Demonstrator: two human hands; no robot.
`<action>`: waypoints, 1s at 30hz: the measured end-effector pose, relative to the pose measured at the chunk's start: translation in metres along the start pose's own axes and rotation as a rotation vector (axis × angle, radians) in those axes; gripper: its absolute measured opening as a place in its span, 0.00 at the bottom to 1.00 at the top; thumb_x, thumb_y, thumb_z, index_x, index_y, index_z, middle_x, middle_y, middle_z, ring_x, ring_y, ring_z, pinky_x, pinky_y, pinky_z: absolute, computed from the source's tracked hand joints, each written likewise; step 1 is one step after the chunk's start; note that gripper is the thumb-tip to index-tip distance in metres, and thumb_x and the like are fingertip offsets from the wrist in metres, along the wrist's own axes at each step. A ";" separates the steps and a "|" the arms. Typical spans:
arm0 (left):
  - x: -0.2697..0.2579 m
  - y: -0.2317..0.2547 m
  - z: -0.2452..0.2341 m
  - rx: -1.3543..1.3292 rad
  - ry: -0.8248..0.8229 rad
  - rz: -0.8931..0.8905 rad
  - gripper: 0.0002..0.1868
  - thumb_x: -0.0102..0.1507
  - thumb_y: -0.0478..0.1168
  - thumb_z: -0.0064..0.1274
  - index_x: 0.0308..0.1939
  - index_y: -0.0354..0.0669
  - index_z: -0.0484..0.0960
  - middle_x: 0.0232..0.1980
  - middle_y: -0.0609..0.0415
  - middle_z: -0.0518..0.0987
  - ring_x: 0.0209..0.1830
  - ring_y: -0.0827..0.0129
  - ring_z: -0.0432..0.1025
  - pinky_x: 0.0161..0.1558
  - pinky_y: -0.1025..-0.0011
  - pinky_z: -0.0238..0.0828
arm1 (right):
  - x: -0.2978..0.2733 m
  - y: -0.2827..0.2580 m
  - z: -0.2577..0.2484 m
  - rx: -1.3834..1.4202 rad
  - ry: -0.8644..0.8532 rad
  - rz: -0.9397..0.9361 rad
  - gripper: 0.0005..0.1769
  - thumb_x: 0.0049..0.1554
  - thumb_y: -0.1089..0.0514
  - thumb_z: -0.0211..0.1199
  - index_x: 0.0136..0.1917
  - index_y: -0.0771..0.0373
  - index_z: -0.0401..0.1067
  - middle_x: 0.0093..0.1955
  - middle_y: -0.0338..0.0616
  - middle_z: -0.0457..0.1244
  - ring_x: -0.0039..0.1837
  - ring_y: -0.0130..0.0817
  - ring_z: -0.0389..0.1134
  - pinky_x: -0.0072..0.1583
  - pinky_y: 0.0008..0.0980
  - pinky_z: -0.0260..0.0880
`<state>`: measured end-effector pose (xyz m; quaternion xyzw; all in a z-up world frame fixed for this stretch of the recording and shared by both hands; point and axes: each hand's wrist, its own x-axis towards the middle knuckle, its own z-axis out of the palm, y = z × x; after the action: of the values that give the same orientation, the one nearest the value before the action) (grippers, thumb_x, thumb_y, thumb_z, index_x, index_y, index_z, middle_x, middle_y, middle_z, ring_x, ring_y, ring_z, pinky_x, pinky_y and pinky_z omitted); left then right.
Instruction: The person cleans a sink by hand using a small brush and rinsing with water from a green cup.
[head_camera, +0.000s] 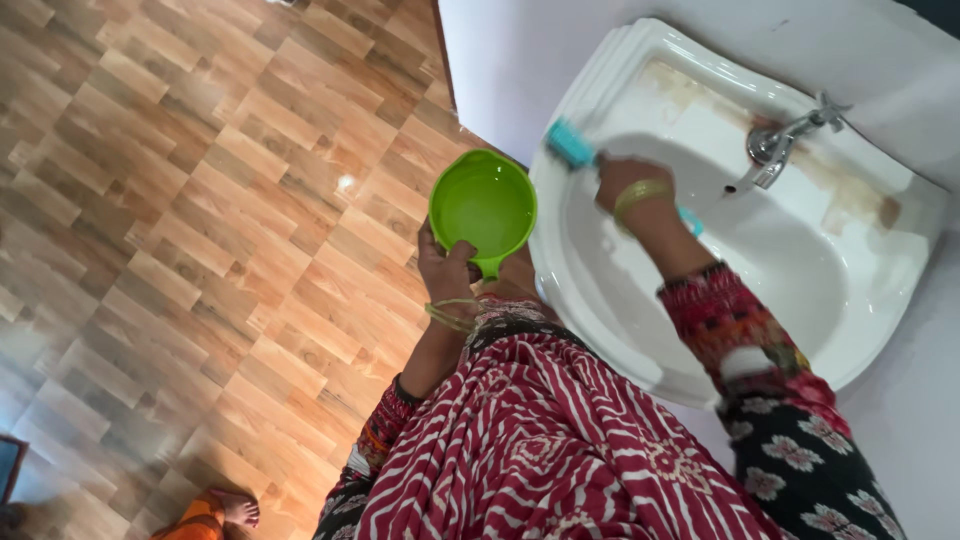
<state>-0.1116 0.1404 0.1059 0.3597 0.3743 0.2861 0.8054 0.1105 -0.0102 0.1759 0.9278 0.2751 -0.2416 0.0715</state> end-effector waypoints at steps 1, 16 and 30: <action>0.000 -0.001 0.001 0.009 -0.002 0.035 0.34 0.55 0.23 0.48 0.67 0.37 0.67 0.48 0.49 0.78 0.30 0.73 0.72 0.23 0.78 0.67 | 0.014 0.003 -0.005 0.045 0.082 0.032 0.23 0.63 0.57 0.51 0.71 0.54 0.67 0.55 0.54 0.71 0.56 0.54 0.73 0.55 0.52 0.73; -0.011 -0.020 0.019 0.015 -0.019 0.093 0.34 0.55 0.23 0.48 0.68 0.33 0.67 0.55 0.47 0.76 0.49 0.67 0.74 0.47 0.72 0.77 | -0.012 -0.033 0.003 0.288 -0.081 0.005 0.34 0.62 0.60 0.47 0.80 0.65 0.48 0.51 0.67 0.69 0.47 0.58 0.72 0.53 0.53 0.74; -0.026 -0.021 0.016 0.053 0.026 0.014 0.37 0.54 0.24 0.46 0.70 0.38 0.64 0.57 0.47 0.75 0.50 0.65 0.75 0.45 0.72 0.78 | 0.002 -0.022 0.031 0.145 -0.183 -0.050 0.39 0.62 0.62 0.44 0.81 0.78 0.36 0.57 0.76 0.66 0.54 0.62 0.72 0.58 0.53 0.73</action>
<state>-0.1091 0.1031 0.1068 0.3798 0.3898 0.2861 0.7886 0.0873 0.0009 0.1484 0.8975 0.2720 -0.3465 0.0229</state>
